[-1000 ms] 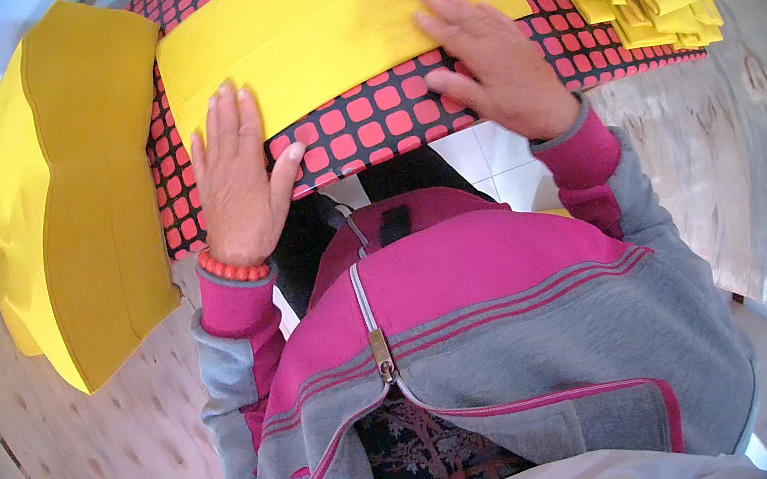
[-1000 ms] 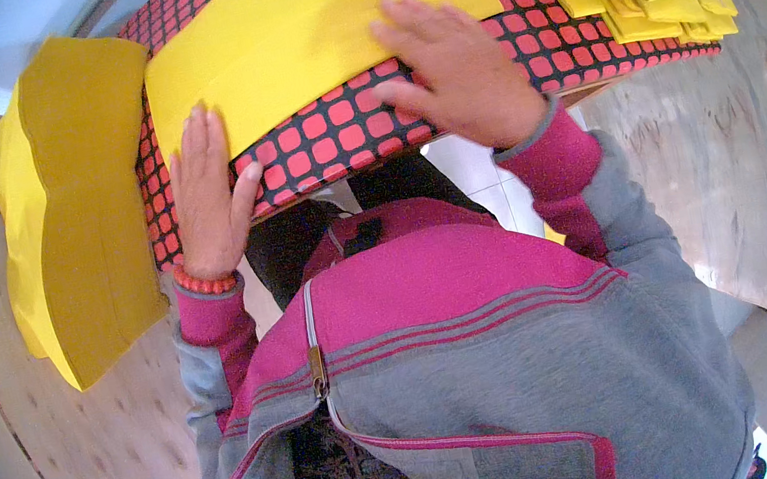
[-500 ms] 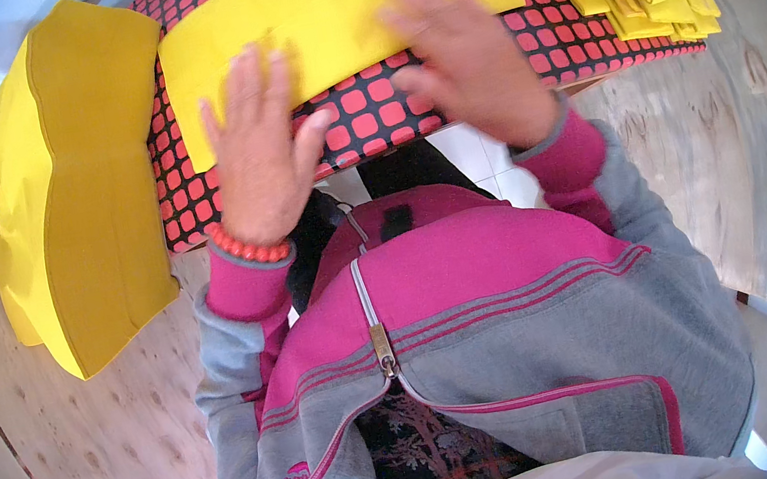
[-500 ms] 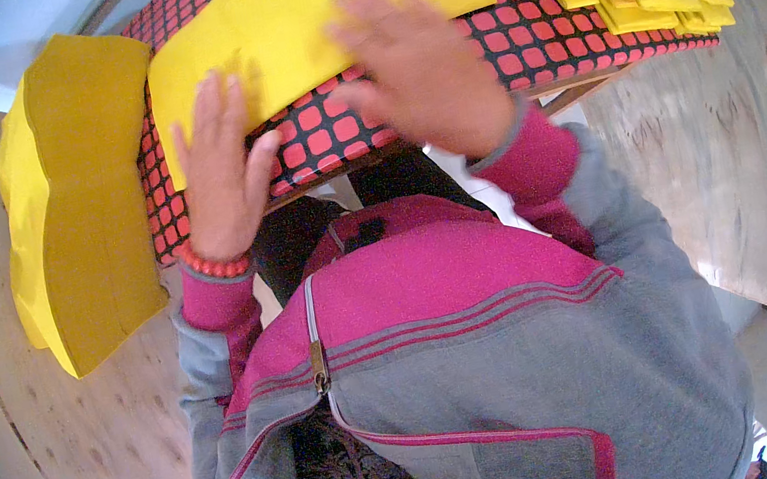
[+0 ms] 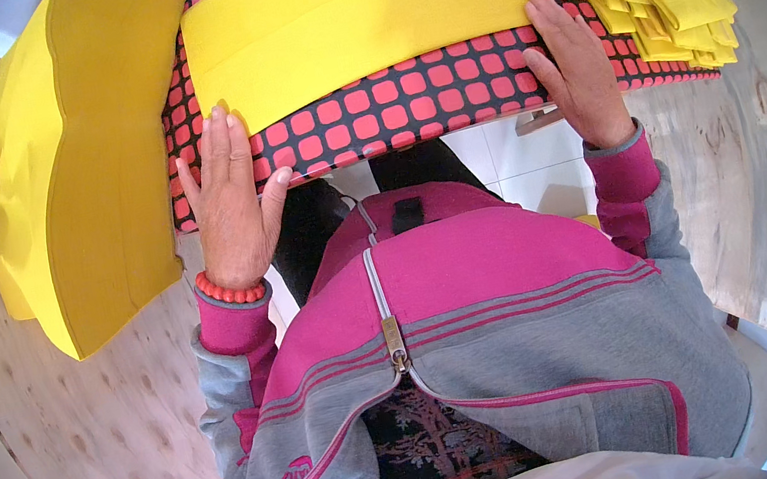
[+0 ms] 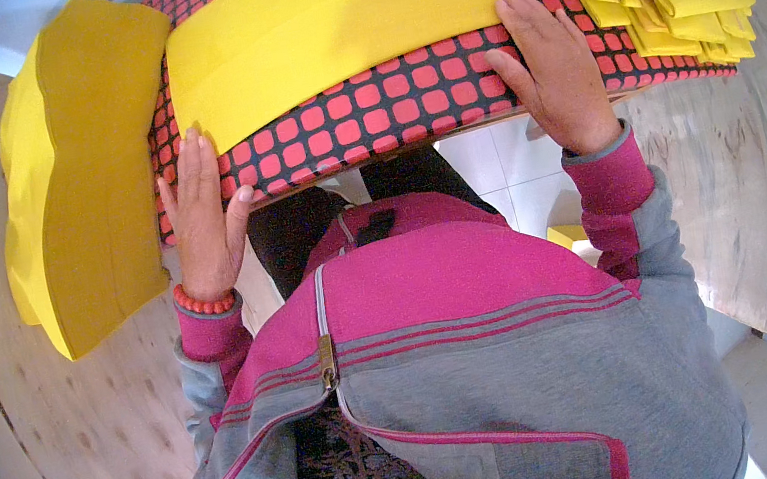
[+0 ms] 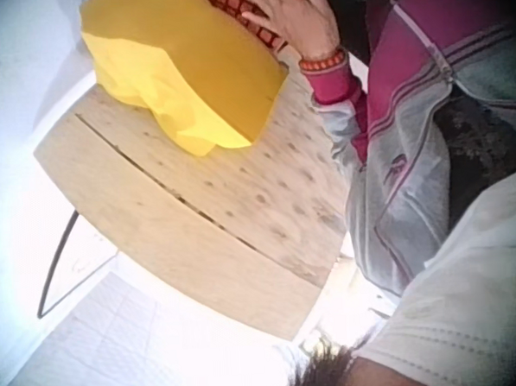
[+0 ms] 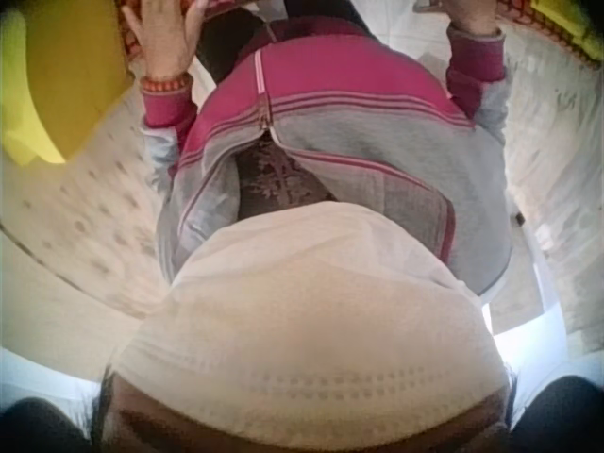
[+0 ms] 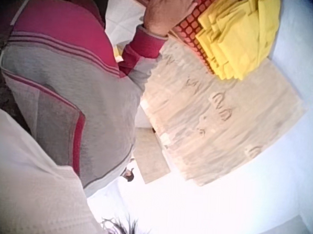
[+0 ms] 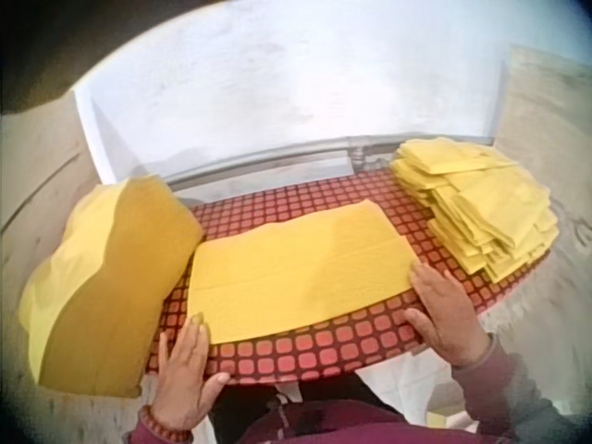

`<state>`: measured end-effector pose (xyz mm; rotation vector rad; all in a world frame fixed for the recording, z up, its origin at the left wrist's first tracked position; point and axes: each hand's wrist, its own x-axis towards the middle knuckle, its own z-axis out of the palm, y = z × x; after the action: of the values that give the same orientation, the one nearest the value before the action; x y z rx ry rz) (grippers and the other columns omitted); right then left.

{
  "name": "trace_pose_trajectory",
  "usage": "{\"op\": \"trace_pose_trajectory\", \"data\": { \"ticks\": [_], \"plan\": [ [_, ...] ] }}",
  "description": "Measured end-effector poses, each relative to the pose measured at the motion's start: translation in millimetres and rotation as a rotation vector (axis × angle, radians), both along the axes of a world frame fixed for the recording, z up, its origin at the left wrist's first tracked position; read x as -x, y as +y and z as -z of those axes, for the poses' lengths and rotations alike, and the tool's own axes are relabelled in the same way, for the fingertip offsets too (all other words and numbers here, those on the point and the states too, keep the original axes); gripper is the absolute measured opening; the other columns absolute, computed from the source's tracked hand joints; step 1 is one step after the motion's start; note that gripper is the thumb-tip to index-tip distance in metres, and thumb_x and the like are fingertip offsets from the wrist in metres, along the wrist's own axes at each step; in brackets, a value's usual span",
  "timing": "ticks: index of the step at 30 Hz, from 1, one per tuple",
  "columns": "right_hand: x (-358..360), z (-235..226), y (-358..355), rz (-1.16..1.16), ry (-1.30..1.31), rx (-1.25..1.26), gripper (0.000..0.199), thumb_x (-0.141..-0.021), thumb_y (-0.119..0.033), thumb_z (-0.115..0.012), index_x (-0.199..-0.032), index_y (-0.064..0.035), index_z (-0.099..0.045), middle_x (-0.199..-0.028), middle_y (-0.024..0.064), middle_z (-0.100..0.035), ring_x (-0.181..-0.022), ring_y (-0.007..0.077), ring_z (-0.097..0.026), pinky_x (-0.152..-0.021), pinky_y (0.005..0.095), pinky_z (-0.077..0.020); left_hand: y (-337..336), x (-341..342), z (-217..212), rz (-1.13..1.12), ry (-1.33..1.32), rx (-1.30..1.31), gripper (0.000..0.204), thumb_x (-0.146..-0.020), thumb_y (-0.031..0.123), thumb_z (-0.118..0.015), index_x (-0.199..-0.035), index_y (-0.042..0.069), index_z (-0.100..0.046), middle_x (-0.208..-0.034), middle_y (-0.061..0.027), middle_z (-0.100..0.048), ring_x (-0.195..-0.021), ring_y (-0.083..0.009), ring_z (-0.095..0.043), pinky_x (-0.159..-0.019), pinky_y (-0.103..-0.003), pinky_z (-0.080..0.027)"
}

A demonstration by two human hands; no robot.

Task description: The person folds yellow paper sheets by hand on a patterned table. They repeatedly fold each sheet in half, smooth the crease, and stack the finished pieces. The person handles the paper directly without tools.

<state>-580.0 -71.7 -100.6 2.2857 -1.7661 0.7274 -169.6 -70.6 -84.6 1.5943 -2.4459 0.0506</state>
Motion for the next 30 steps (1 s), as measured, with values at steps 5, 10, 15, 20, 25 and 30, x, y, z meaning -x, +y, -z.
{"op": "trace_pose_trajectory", "data": {
  "ticks": [5,10,15,20,25,30],
  "plan": [
    [-28.4,-18.1,-10.3,-0.071,0.019,0.104,0.055,-0.093,-0.034,-0.065,-0.137,-0.0031,-0.053,-0.145,0.0165,-0.051,-0.138,0.0318,-0.044,-0.115,0.0498,-0.0292,-21.0,30.2,-16.7,0.109,0.017,0.229,0.063,-0.092,0.029,-0.064,-0.145,0.002,-0.043,-0.152,-0.0187,-0.042,-0.144,-0.0334,-0.036,-0.118,-0.057,-0.018],
    [-64.8,-25.8,-26.8,-0.307,0.018,0.038,0.056,-0.089,-0.033,-0.068,-0.135,-0.0044,-0.054,-0.141,0.0171,-0.054,-0.136,0.0333,-0.046,-0.114,0.0508,-0.0301,-54.4,90.0,-26.0,0.357,0.026,0.167,0.054,-0.088,0.021,-0.064,-0.137,0.002,-0.051,-0.141,-0.0195,-0.052,-0.13,-0.0339,-0.051,-0.112,-0.053,-0.033],
    [-63.6,-28.6,-41.1,-0.338,0.031,0.031,0.054,-0.087,-0.028,-0.07,-0.132,-0.0031,-0.055,-0.128,0.0181,-0.06,-0.12,0.0352,-0.057,-0.105,0.0457,-0.0422,-64.8,107.4,-35.1,0.401,-0.162,0.11,0.055,-0.081,0.01,-0.061,-0.135,0.004,-0.051,-0.127,-0.0183,-0.061,-0.113,-0.0318,-0.061,-0.104,-0.044,-0.045],
    [-53.3,-25.8,-49.0,-0.376,-0.051,0.035,0.049,-0.084,-0.017,-0.068,-0.129,-0.0016,-0.056,-0.119,0.0194,-0.064,-0.106,0.0371,-0.062,-0.092,0.0431,-0.0504,-68.5,115.7,-32.9,0.385,-0.234,0.126,0.053,-0.083,0.007,-0.057,-0.136,0.004,-0.05,-0.128,-0.0176,-0.06,-0.115,-0.031,-0.061,-0.104,-0.044,-0.045],
    [-30.0,-19.2,-61.7,-0.352,0.029,0.111,0.04,-0.086,-0.004,-0.057,-0.126,-0.0029,-0.057,-0.115,0.0194,-0.065,-0.102,0.0378,-0.064,-0.087,0.043,-0.0523,-72.7,111.2,-29.9,0.384,-0.177,0.145,0.054,-0.086,0.005,-0.053,-0.139,0.006,-0.048,-0.128,-0.0146,-0.063,-0.115,-0.0276,-0.062,-0.106,-0.044,-0.043],
    [-2.7,-33.2,-58.8,-0.171,0.192,-0.053,0.027,-0.087,-0.006,-0.055,-0.113,-0.0037,-0.059,-0.105,0.0169,-0.067,-0.093,0.0353,-0.066,-0.078,0.0421,-0.0543,-82.9,107.2,-30.9,0.42,-0.121,0.232,0.05,-0.087,0.008,-0.054,-0.136,0.005,-0.053,-0.125,-0.0124,-0.065,-0.113,-0.0257,-0.064,-0.109,-0.047,-0.039]
  ]
}}
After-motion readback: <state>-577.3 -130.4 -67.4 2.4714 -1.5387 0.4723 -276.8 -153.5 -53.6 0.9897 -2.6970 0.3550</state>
